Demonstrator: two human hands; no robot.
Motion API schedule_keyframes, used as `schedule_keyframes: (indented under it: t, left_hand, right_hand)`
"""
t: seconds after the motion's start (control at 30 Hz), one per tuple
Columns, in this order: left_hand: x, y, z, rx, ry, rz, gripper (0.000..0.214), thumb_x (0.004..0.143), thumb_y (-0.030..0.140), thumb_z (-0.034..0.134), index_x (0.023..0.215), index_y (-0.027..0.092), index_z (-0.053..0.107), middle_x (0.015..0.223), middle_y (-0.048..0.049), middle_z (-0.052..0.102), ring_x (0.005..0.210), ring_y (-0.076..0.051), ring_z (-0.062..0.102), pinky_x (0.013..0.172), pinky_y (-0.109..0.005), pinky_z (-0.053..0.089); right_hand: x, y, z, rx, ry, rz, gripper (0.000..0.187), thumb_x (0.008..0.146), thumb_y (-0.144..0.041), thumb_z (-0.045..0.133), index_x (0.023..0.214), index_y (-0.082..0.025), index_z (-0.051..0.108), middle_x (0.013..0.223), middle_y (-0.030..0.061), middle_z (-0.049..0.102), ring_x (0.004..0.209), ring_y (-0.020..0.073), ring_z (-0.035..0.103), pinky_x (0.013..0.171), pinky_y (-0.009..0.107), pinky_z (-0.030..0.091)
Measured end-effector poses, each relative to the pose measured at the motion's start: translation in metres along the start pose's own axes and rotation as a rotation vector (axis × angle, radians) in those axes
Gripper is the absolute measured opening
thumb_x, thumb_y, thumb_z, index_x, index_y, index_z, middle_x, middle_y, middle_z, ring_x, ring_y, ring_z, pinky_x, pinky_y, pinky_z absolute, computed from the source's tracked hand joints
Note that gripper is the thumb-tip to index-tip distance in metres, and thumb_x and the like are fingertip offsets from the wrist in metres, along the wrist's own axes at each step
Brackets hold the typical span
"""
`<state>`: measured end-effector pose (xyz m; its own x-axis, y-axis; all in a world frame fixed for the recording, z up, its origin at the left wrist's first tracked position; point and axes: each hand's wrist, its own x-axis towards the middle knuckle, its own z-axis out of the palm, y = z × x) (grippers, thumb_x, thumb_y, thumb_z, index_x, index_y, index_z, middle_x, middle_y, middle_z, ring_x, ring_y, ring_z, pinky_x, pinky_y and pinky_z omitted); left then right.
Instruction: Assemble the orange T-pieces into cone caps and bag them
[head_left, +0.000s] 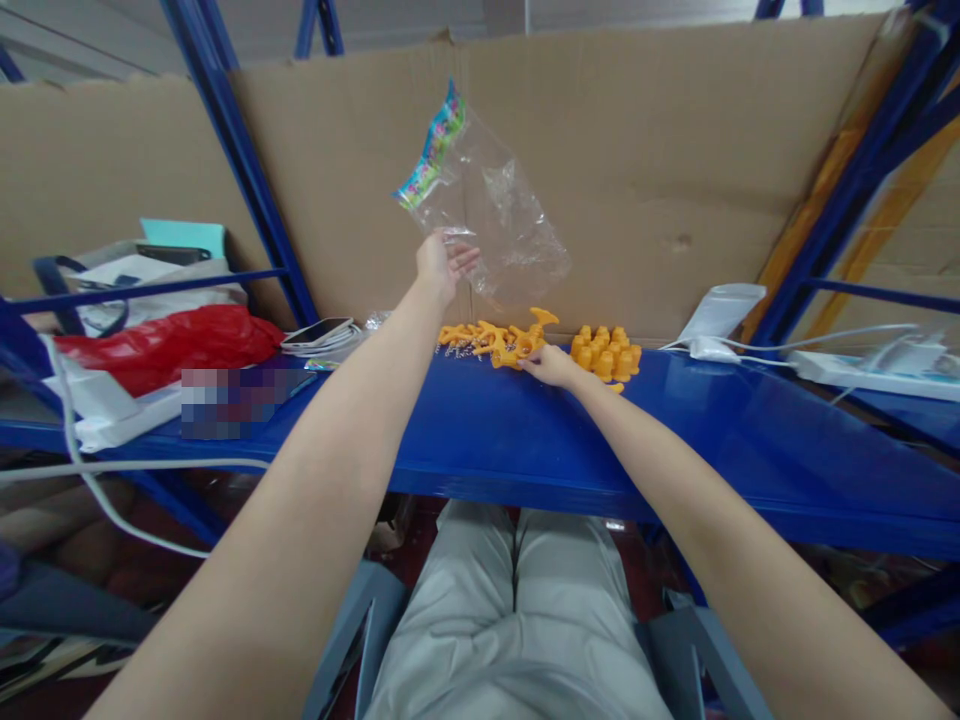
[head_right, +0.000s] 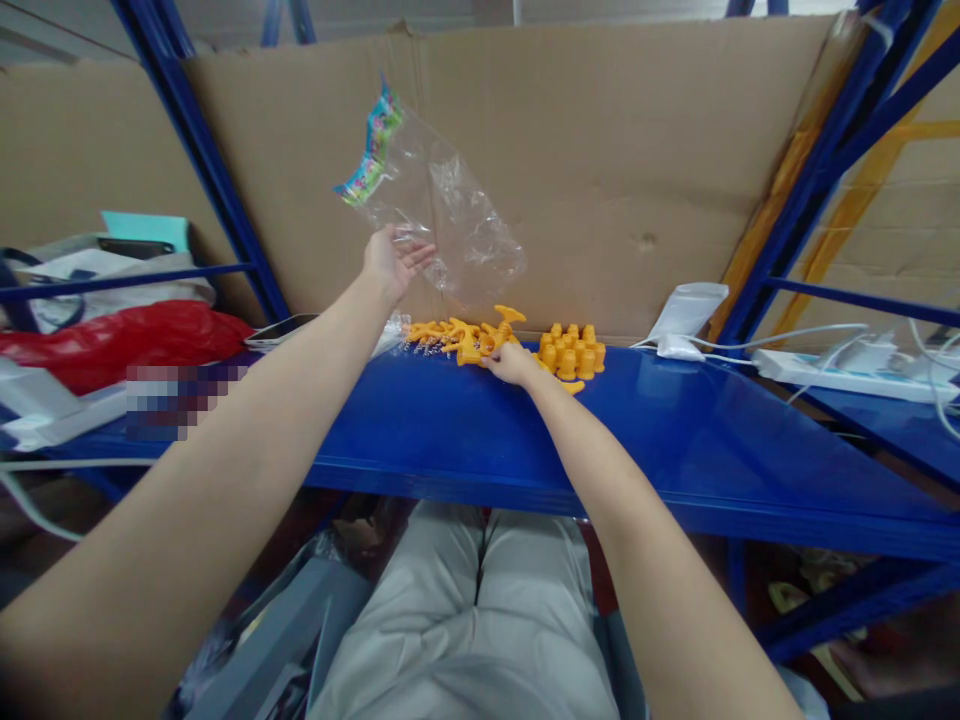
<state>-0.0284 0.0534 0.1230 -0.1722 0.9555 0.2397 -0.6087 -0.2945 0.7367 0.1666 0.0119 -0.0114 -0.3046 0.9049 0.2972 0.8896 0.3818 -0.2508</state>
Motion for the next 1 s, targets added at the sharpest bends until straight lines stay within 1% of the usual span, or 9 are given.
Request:
schedule_keyframes:
  t: [0.13,0.27,0.33,0.43,0.57,0.67,0.8,0.87,1.0]
  left_hand:
    - [0.002,0.002,-0.003,0.049,-0.072,0.068,0.049,0.094,0.06,0.047,0.124,0.022,0.058,0.115,-0.0111,0.065,0.113,-0.029,0.068,0.103,-0.046,0.049]
    - [-0.007,0.001,-0.006,0.151,-0.244,0.122,0.052,0.094,0.062,0.046,0.121,0.02,0.061,0.12,-0.01,0.064,0.123,-0.029,0.062,0.109,-0.049,0.043]
    - [-0.016,-0.002,-0.007,0.197,-0.316,0.113,0.053,0.094,0.063,0.046,0.118,0.019,0.062,0.121,-0.01,0.064,0.126,-0.029,0.059,0.109,-0.049,0.042]
    - [-0.033,-0.006,-0.009,0.236,-0.356,0.088,0.055,0.092,0.067,0.046,0.115,0.02,0.065,0.119,-0.0097,0.067,0.125,-0.029,0.059,0.106,-0.049,0.044]
    - [-0.052,-0.018,-0.014,0.247,-0.336,0.058,0.053,0.091,0.067,0.049,0.102,0.019,0.069,0.106,-0.0104,0.072,0.116,-0.028,0.064,0.099,-0.042,0.05]
    - [-0.055,-0.036,-0.018,0.308,-0.284,0.078,0.039,0.09,0.055,0.059,0.089,0.019,0.071,0.092,-0.0088,0.074,0.104,-0.023,0.068,0.091,-0.034,0.052]
    - [-0.055,-0.066,-0.028,0.413,-0.137,0.188,0.008,0.081,0.021,0.071,0.074,0.019,0.067,0.07,-0.0029,0.069,0.083,-0.016,0.068,0.079,-0.026,0.051]
    - [-0.058,-0.078,-0.036,0.397,-0.091,0.209,0.01,0.078,0.012,0.069,0.073,0.019,0.064,0.064,-0.0004,0.065,0.074,-0.015,0.067,0.073,-0.025,0.051]
    - [-0.068,-0.091,-0.055,0.468,-0.098,0.208,0.02,0.071,0.001,0.068,0.078,0.019,0.062,0.064,0.0019,0.061,0.068,-0.012,0.063,0.069,-0.022,0.051]
  right_hand:
    - [-0.005,-0.012,-0.006,-0.124,-0.008,0.03,0.028,0.094,-0.033,0.051,0.088,-0.022,0.076,0.092,0.0097,0.074,0.107,0.0283,0.067,0.09,0.037,0.048]
    - [-0.004,-0.015,-0.014,-0.094,0.079,0.113,0.028,0.092,-0.028,0.05,0.086,-0.02,0.076,0.096,0.0102,0.075,0.11,0.0289,0.066,0.095,0.039,0.047]
    - [0.0,-0.011,-0.017,0.042,0.187,0.177,0.029,0.093,-0.029,0.049,0.085,-0.019,0.075,0.094,0.011,0.075,0.104,0.0279,0.067,0.092,0.038,0.048]
    - [0.005,0.0,-0.021,0.404,0.325,0.272,0.036,0.097,-0.031,0.042,0.086,-0.015,0.072,0.094,0.0129,0.075,0.088,0.0237,0.07,0.082,0.033,0.052]
    - [0.002,0.016,-0.026,0.85,0.363,0.274,0.057,0.102,-0.054,0.027,0.107,-0.015,0.068,0.098,0.014,0.074,0.08,0.0202,0.07,0.072,0.031,0.053]
    - [-0.004,0.02,-0.033,0.916,0.287,0.202,0.076,0.094,-0.075,0.022,0.12,-0.017,0.063,0.104,0.0146,0.073,0.085,0.0218,0.07,0.073,0.032,0.054]
    - [-0.01,0.018,-0.043,0.938,0.214,0.164,0.086,0.085,-0.085,0.028,0.13,-0.018,0.058,0.109,0.0159,0.071,0.093,0.0265,0.069,0.078,0.036,0.054]
    - [-0.012,0.018,-0.046,1.028,0.203,0.188,0.087,0.084,-0.086,0.029,0.13,-0.018,0.058,0.104,0.0166,0.072,0.094,0.0279,0.068,0.08,0.038,0.053]
    - [-0.013,0.024,-0.047,1.13,0.196,0.227,0.078,0.087,-0.081,0.031,0.12,-0.018,0.063,0.095,0.0151,0.071,0.089,0.0268,0.067,0.078,0.039,0.053]
